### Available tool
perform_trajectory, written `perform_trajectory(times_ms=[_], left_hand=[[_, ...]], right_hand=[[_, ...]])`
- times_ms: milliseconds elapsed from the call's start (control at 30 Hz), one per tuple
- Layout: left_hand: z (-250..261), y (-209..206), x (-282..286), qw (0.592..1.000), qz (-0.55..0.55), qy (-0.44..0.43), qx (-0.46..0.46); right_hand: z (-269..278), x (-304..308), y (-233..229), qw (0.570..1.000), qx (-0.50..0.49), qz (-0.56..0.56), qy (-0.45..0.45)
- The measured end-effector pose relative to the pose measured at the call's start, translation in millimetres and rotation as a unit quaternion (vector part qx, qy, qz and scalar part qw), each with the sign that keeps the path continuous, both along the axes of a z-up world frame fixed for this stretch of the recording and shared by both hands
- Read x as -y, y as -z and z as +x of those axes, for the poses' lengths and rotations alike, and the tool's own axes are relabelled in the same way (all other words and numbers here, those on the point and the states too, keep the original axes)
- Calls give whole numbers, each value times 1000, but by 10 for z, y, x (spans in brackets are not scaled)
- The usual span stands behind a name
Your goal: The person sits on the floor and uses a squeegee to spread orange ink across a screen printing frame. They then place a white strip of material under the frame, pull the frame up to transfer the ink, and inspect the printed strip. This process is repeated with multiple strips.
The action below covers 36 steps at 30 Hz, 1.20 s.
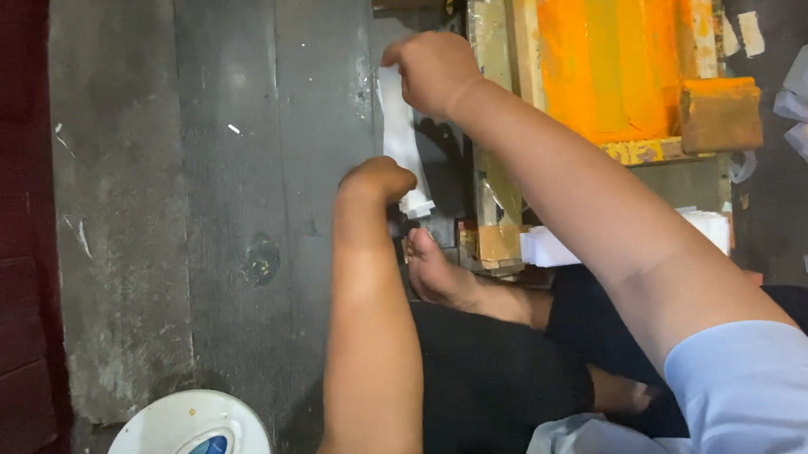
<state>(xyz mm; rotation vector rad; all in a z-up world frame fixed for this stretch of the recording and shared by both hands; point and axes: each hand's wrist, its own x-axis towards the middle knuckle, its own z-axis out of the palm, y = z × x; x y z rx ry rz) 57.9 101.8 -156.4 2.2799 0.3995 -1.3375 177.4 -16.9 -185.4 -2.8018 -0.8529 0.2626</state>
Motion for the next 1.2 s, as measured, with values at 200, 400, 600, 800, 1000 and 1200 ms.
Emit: perform_trajectory(times_ms=[200,400,600,800,1000,1200], left_hand=[[72,-4,81,999,-12,-2,-32],[80,-34,45,1000,-7,-8,-13],[18,247,-19,995,-36,20,89],[55,429,-119,982,-48,-3,184],[-206,-569,58,911,-198,-80,353],[-380,-745,514,793,-284,32,539]], right_hand=[[99,-140,312,994,6,-109,-12],[-13,-182,183,986,-37,-162,-13],[-501,-122,-552,990,-63,-121,-35],[-849,593,-966,991,-44,114,-51],[-1293,1571,-1230,955,62,290,9],[-1730,2653,-1384,944,60,311,95]])
